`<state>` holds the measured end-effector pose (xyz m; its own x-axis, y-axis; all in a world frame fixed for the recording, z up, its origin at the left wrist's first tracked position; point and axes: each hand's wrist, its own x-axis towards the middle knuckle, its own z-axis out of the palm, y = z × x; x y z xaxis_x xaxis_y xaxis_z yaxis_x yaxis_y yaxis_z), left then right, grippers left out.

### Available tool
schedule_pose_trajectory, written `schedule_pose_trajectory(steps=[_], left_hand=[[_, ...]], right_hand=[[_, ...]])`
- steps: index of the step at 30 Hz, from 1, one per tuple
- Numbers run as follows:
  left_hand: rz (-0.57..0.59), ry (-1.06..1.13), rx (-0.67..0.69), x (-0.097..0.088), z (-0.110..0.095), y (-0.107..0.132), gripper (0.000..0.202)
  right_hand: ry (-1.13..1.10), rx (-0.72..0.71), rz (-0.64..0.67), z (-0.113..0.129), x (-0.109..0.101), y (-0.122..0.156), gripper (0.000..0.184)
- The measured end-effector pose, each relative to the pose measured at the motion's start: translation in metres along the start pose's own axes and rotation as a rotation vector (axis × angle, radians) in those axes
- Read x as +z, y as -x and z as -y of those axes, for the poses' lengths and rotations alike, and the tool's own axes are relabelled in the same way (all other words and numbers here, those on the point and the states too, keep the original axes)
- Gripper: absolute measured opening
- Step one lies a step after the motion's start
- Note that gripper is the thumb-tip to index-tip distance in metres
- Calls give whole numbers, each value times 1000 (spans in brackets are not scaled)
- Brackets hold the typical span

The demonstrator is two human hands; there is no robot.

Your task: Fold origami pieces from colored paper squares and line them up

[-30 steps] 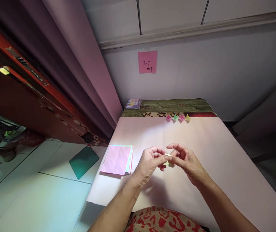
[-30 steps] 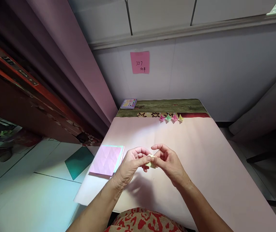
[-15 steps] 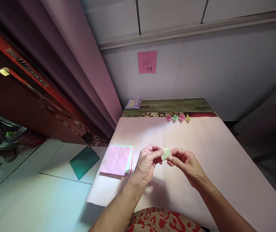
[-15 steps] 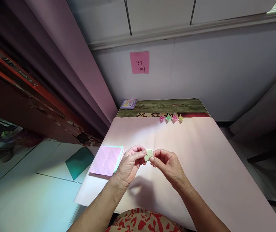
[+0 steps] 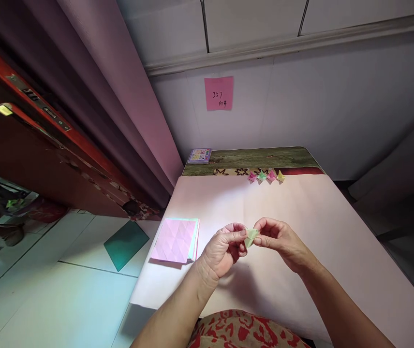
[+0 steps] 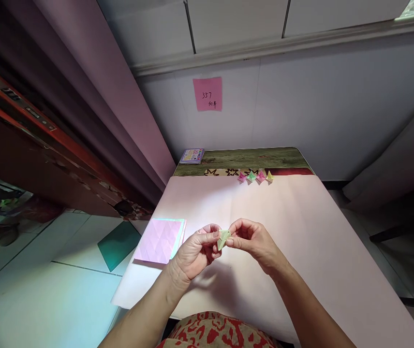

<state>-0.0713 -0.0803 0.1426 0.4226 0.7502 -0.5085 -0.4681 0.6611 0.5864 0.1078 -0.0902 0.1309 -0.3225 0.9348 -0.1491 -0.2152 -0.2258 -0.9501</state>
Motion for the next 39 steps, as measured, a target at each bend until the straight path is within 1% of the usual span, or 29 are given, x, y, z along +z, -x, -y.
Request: schedule_pose_trajectory(steps=[4, 6, 10, 17, 20, 22, 25, 26, 28, 29, 31, 32, 33, 35, 37, 39], left_hand=[[-18, -26, 36, 0, 2, 0, 29], [-21, -25, 46, 1, 2, -1, 29], [5, -27, 25, 2, 3, -2, 29], [62, 30, -15, 5, 5, 0, 29], [63, 54, -31, 7, 7, 1, 28], [49, 56, -13, 8, 8, 3, 28], [30, 47, -14, 9, 8, 6, 29], [28, 48, -27, 9, 8, 7, 29], [27, 52, -42, 7, 8, 8, 30], [21, 51, -28, 7, 8, 8, 32], [-11, 46, 40, 5, 9, 7, 35], [-37, 41, 93, 4, 10, 6, 37], [-64, 33, 152, 3, 10, 5, 38], [-114, -11, 268, 1, 10, 2, 38], [-156, -91, 373, 0, 9, 1, 38], [-186, -192, 448, 0, 8, 1, 40]], right_hand=[[-3, -17, 15, -1, -1, 1, 26], [1, -30, -1, 0, 1, 1, 27], [-5, -30, -8, 0, 4, 1, 28], [-151, 59, 28, -11, 6, -5, 31], [-214, 74, 23, -17, 9, -7, 35], [-214, 71, 3, -21, 10, -8, 38], [-152, 45, -57, -25, 10, -11, 42], [-115, 30, -88, -26, 10, -12, 44], [-10, -27, -191, -30, 7, -15, 48], [57, -71, -258, -32, 5, -16, 49], [201, -170, -393, -35, 2, -17, 49], [267, -213, -440, -35, 1, -17, 48], [320, -243, -461, -35, 1, -16, 45], [342, -256, -421, -32, 1, -14, 38], [255, -208, -299, -28, 3, -11, 34], [158, -143, -181, -24, 4, -9, 34]])
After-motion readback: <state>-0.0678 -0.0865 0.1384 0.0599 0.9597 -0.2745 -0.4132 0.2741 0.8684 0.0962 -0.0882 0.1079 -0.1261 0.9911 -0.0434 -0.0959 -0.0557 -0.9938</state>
